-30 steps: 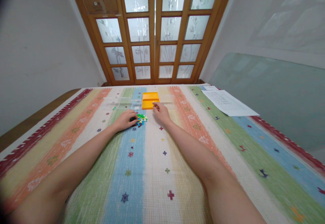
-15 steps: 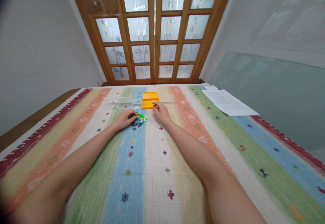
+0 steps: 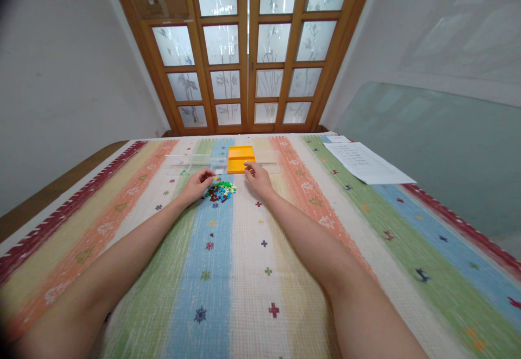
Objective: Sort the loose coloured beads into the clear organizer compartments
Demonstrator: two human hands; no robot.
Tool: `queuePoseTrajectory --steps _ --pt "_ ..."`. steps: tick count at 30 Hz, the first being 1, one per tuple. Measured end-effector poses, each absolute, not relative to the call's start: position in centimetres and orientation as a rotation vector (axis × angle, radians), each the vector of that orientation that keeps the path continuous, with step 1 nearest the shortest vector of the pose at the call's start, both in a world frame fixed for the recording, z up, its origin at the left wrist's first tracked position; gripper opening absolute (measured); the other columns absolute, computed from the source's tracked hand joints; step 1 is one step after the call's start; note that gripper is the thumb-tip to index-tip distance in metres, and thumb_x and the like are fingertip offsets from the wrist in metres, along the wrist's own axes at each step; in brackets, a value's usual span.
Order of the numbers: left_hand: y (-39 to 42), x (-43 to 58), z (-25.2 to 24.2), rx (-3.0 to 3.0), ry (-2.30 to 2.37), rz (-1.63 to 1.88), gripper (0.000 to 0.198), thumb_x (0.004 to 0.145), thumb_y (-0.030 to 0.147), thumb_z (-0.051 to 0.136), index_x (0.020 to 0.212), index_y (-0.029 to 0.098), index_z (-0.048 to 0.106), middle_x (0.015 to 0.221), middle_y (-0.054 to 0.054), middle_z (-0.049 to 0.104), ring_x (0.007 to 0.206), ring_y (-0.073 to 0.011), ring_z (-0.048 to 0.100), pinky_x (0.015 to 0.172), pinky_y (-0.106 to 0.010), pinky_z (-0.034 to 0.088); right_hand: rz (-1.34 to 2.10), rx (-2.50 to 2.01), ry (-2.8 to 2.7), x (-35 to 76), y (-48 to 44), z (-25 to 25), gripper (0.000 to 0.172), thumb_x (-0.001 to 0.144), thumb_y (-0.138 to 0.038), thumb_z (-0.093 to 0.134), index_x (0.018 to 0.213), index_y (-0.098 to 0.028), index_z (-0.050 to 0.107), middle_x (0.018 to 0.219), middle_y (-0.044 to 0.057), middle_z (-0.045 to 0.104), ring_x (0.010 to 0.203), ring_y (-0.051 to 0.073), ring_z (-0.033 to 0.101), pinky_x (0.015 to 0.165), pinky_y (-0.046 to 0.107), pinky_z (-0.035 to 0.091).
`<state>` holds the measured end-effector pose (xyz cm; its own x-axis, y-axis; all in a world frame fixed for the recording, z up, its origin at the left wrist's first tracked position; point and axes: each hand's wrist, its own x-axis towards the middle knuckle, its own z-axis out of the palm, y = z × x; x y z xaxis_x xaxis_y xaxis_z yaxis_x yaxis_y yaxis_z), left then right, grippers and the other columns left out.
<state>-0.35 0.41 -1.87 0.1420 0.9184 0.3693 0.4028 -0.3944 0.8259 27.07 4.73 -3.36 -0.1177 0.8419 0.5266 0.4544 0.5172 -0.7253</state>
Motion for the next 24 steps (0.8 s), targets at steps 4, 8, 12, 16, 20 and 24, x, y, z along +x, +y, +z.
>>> queuePoseTrajectory --steps 4,8,12,16,20,24 --pt "0.7 -0.5 -1.9 1.817 1.273 1.261 0.017 0.091 0.035 0.058 0.097 0.02 0.064 0.085 0.0 0.064 0.07 -0.014 0.055 0.068 -0.027 0.044 0.485 -1.09 -1.756 27.1 4.6 -3.3 0.033 0.092 -0.03 0.055 0.12 -0.02 0.07 0.112 0.01 0.076 0.088 0.022 0.069 0.084 0.038 0.057" --pt "1.2 -0.9 -2.3 1.655 1.284 1.337 0.026 0.09 0.044 0.06 0.1 0.02 0.064 0.086 0.0 0.063 0.067 -0.0137 0.055 0.064 -0.027 0.044 0.499 -1.088 -1.75 27.1 4.6 -3.3 0.033 0.092 -0.029 0.056 0.12 -0.02 0.07 0.111 0.01 0.076 0.089 0.022 0.069 0.084 0.038 0.057" --pt "1.9 -1.1 -2.7 1.489 1.351 1.405 0.036 0.087 0.054 0.062 0.099 0.02 0.065 0.07 0.002 0.055 0.061 -0.0139 0.05 0.059 -0.026 0.04 0.507 -1.089 -1.743 27.0 4.6 -3.3 0.033 0.092 -0.029 0.056 0.12 -0.021 0.071 0.109 0.009 0.076 0.088 0.021 0.069 0.083 0.038 0.057" --pt "2.2 -1.0 -2.6 1.42 1.375 1.444 0.041 0.085 0.059 0.062 0.098 0.02 0.064 0.066 0.003 0.053 0.06 -0.0141 0.049 0.057 -0.026 0.038 0.494 -1.094 -1.749 27.0 4.7 -3.3 0.032 0.092 -0.029 0.056 0.119 -0.02 0.071 0.108 0.009 0.076 0.089 0.021 0.069 0.083 0.036 0.057" --pt "2.2 -1.0 -2.5 1.406 1.37 1.453 0.041 0.085 0.06 0.063 0.097 0.02 0.063 0.068 0.003 0.054 0.062 -0.0141 0.051 0.058 -0.026 0.039 0.481 -1.087 -1.752 27.0 4.9 -3.5 0.032 0.092 -0.028 0.056 0.119 -0.019 0.07 0.107 0.01 0.076 0.086 0.02 0.069 0.082 0.036 0.056" --pt "2.2 -1.0 -2.6 1.36 1.34 1.468 0.038 0.084 0.054 0.066 0.097 0.019 0.065 0.072 0.002 0.058 0.062 -0.0126 0.053 0.059 -0.025 0.042 0.481 -1.074 -1.757 27.0 4.9 -3.5 0.032 0.092 -0.028 0.056 0.119 -0.019 0.07 0.108 0.01 0.076 0.087 0.021 0.069 0.082 0.036 0.057"
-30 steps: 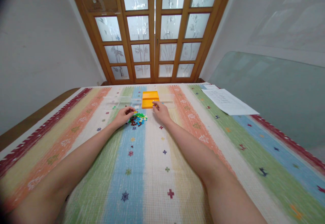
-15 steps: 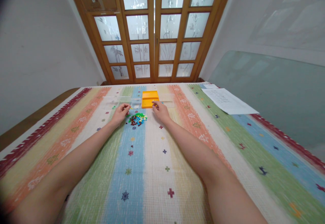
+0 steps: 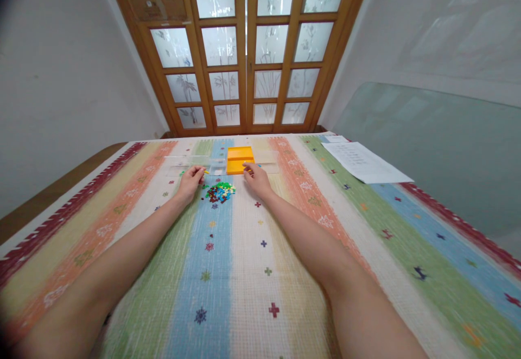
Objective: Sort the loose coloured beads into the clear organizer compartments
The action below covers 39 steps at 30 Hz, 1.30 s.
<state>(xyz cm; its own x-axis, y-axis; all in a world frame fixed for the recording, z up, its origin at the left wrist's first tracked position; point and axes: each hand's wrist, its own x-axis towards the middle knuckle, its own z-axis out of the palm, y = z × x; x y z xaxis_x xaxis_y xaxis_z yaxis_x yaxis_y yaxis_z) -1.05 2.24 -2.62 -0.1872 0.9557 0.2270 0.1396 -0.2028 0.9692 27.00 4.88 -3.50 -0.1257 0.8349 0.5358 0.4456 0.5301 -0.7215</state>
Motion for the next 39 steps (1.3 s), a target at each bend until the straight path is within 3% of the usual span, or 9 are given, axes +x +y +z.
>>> queuePoseTrajectory --steps 8,13,17,23,31,39 --pt "2.1 -1.0 -2.1 1.224 1.246 1.41 0.042 0.077 0.042 0.074 0.111 0.018 0.071 0.102 -0.006 0.073 0.067 -0.0108 0.062 0.062 -0.025 0.051 0.477 -1.085 -1.769 26.9 5.0 -3.7 0.031 0.092 -0.027 0.056 0.118 -0.02 0.071 0.11 0.009 0.075 0.088 0.02 0.069 0.083 0.036 0.056" --pt "1.9 -0.9 -1.5 1.243 1.228 1.321 0.051 0.077 0.035 0.072 0.125 0.02 0.068 0.123 -0.01 0.073 0.065 -0.0094 0.062 0.062 -0.025 0.053 0.484 -1.084 -1.771 26.9 5.1 -3.9 0.031 0.092 -0.027 0.056 0.118 -0.022 0.071 0.109 0.008 0.076 0.089 0.02 0.069 0.084 0.036 0.057" --pt "2.1 -1.2 -1.6 1.274 1.285 1.373 0.043 0.076 0.034 0.07 0.117 0.019 0.071 0.117 -0.009 0.074 0.064 -0.0092 0.061 0.062 -0.025 0.052 0.481 -1.083 -1.775 26.9 4.9 -3.8 0.031 0.092 -0.026 0.056 0.118 -0.021 0.071 0.111 0.009 0.076 0.089 0.02 0.069 0.085 0.037 0.056" --pt "2.4 -3.3 -1.6 1.731 1.42 1.248 0.029 0.082 0.032 0.062 0.102 0.018 0.076 0.089 -0.005 0.074 0.07 -0.0162 0.062 0.068 -0.028 0.05 0.479 -1.088 -1.791 26.8 4.7 -3.4 0.029 0.092 -0.025 0.056 0.117 -0.02 0.071 0.109 0.009 0.076 0.088 0.02 0.069 0.083 0.036 0.056" --pt "1.8 -5.5 -1.0 2.372 1.334 0.787 0.029 0.076 0.021 0.057 0.095 0.021 0.078 0.089 -0.005 0.072 0.078 -0.0193 0.06 0.077 -0.032 0.048 0.481 -1.084 -1.795 26.9 4.8 -3.7 0.03 0.092 -0.025 0.056 0.117 -0.021 0.071 0.111 0.009 0.076 0.088 0.02 0.069 0.083 0.037 0.057" --pt "2.0 -5.8 -1.0 2.448 1.273 0.714 0.023 0.075 0.02 0.062 0.092 0.021 0.077 0.088 -0.004 0.068 0.079 -0.0195 0.06 0.077 -0.032 0.048 0.483 -1.073 -1.807 26.9 4.7 -3.6 0.03 0.092 -0.025 0.057 0.118 -0.021 0.071 0.113 0.009 0.075 0.09 0.021 0.069 0.085 0.039 0.057"
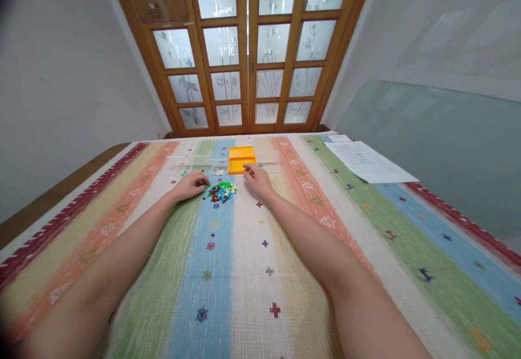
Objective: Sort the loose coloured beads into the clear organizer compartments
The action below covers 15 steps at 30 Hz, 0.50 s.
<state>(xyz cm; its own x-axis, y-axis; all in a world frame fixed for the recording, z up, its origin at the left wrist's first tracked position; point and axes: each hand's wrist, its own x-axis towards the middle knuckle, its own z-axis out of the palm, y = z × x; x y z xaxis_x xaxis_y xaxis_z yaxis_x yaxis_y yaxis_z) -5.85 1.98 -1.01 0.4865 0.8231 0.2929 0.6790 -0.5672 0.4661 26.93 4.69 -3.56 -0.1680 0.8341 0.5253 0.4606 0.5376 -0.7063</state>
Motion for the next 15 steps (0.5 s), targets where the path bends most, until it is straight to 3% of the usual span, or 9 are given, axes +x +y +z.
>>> queuePoseTrajectory --steps 10,15 --pt "1.1 -4.5 -0.5 2.411 1.18 0.775 0.013 0.079 0.026 0.068 0.088 0.021 0.076 0.087 -0.004 0.068 0.08 -0.0184 0.06 0.077 -0.03 0.047 0.469 -1.085 -1.818 27.0 4.8 -3.7 0.028 0.092 -0.022 0.058 0.118 -0.021 0.071 0.114 0.009 0.076 0.091 0.021 0.07 0.086 0.037 0.057" --pt "1.1 -4.2 -1.1 2.24 1.253 0.842 0.02 0.085 0.034 0.067 0.095 0.019 0.073 0.087 -0.003 0.07 0.075 -0.0163 0.06 0.071 -0.028 0.047 0.465 -1.071 -1.818 27.0 4.9 -3.9 0.028 0.093 -0.023 0.058 0.118 -0.022 0.071 0.113 0.008 0.076 0.091 0.021 0.07 0.086 0.037 0.056"
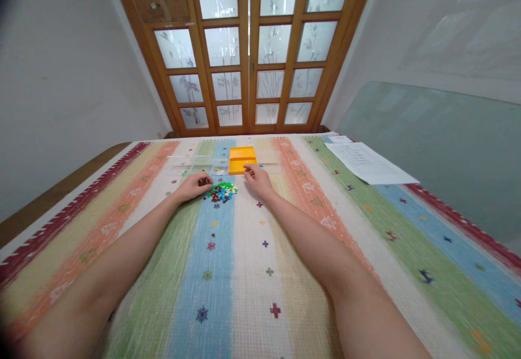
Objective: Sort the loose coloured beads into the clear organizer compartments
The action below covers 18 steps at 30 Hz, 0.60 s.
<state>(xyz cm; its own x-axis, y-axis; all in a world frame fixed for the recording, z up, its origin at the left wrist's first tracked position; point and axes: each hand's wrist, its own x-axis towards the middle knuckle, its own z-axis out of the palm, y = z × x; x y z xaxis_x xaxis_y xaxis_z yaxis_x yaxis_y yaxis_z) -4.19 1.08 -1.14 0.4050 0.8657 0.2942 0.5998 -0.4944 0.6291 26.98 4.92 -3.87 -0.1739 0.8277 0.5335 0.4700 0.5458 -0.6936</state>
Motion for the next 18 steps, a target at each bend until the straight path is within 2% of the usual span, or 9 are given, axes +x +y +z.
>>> queuePoseTrajectory --steps 7,11,18 --pt "2.7 -5.9 -1.4 2.113 1.481 1.197 0.02 0.084 0.034 0.066 0.096 0.019 0.072 0.094 -0.004 0.072 0.08 -0.0175 0.061 0.075 -0.03 0.047 0.472 -1.07 -1.822 27.0 4.9 -3.9 0.028 0.093 -0.022 0.059 0.118 -0.022 0.071 0.115 0.008 0.075 0.09 0.02 0.07 0.086 0.036 0.056" --pt "3.7 -8.2 -1.6 1.898 1.677 1.441 0.022 0.083 0.034 0.065 0.097 0.018 0.072 0.087 -0.003 0.071 0.078 -0.0177 0.061 0.075 -0.03 0.048 0.47 -1.069 -1.827 27.0 4.8 -3.9 0.028 0.093 -0.022 0.059 0.119 -0.022 0.071 0.115 0.007 0.075 0.091 0.02 0.069 0.087 0.037 0.056" --pt "5.0 -11.0 -3.1 1.428 1.883 1.664 0.022 0.077 0.028 0.065 0.096 0.018 0.069 0.082 -0.002 0.069 0.075 -0.0161 0.065 0.069 -0.025 0.048 0.454 -1.087 -1.838 27.0 4.8 -3.8 0.028 0.093 -0.022 0.059 0.118 -0.021 0.07 0.115 0.008 0.075 0.09 0.02 0.069 0.088 0.037 0.055"
